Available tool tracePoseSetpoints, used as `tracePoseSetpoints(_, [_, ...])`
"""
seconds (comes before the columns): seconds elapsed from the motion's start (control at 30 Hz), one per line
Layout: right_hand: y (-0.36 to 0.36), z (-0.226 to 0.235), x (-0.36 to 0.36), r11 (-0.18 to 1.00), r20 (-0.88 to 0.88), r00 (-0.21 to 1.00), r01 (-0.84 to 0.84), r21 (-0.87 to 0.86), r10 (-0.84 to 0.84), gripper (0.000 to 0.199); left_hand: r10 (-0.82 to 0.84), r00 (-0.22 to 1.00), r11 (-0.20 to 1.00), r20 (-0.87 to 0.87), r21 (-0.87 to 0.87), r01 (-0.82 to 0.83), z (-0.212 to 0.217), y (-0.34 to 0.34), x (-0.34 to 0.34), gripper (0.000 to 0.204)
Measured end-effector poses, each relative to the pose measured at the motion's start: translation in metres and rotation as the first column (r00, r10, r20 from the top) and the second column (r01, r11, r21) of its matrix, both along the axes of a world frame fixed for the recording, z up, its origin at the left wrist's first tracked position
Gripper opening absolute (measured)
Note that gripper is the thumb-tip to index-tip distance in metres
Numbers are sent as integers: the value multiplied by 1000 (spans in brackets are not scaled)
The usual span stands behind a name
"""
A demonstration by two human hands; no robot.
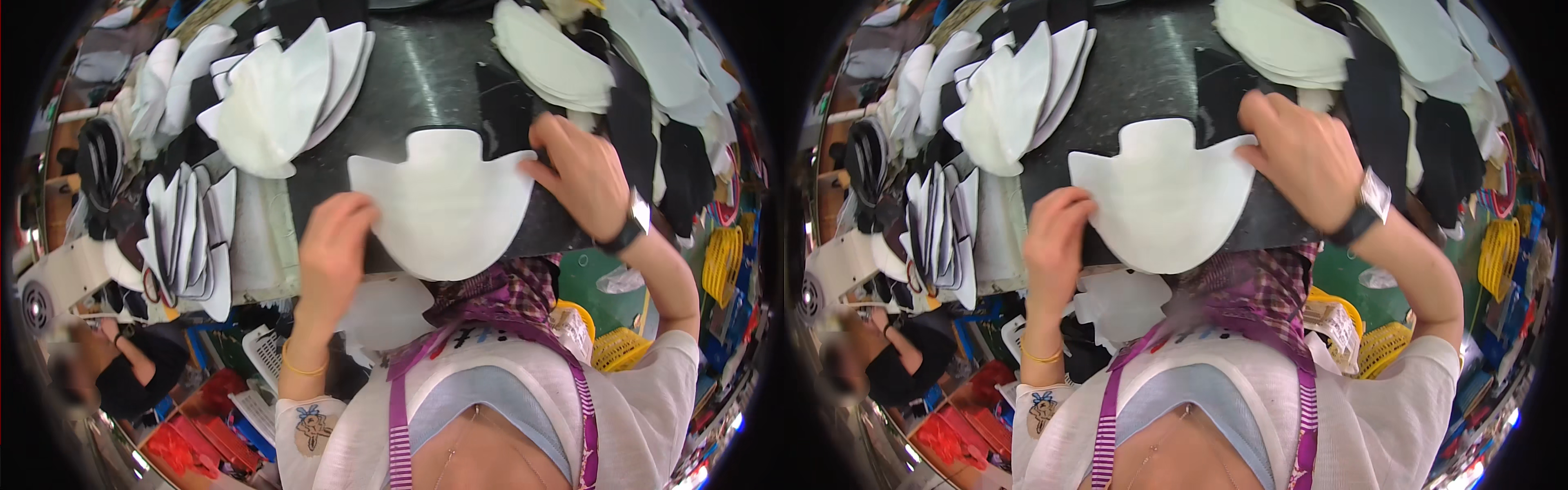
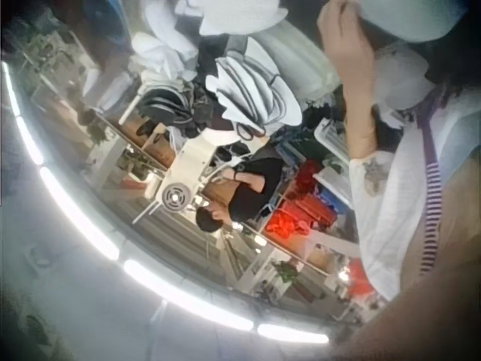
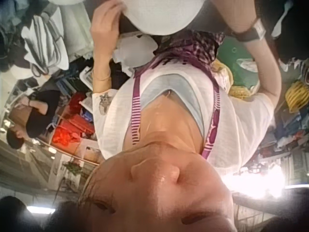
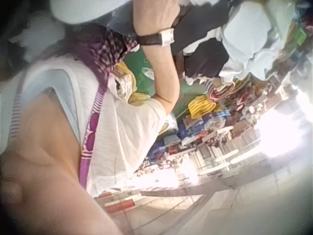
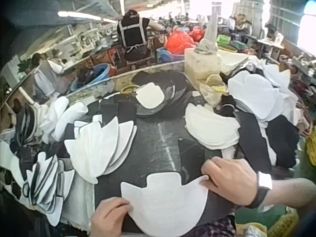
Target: The person assembles shoe components by placing fabric linings onto padded inserts and smoothing them down by hand.
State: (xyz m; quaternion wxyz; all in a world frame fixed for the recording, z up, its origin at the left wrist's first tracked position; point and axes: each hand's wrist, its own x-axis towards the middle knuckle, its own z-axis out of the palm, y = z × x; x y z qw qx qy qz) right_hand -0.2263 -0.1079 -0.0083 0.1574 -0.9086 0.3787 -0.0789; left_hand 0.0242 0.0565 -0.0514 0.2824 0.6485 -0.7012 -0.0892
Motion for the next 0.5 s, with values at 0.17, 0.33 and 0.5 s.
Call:
tracePoseSetpoints(0.17, [38,1,10,795,172,784,-607,4,597,34,-49,988,992,-147,-125,31,30,-2,1,24])
tracePoseSetpoints(0.33, [38,0,7,774,148,768,-633,28,623,35,-334,942,940,-31,-90,330,23,-20,8,20])
tracePoseSetpoints(0.5, [39,-6,6,769,145,756,-634,-81,638,32,-393,895,919,-212,-47,392,12,-36,27,21])
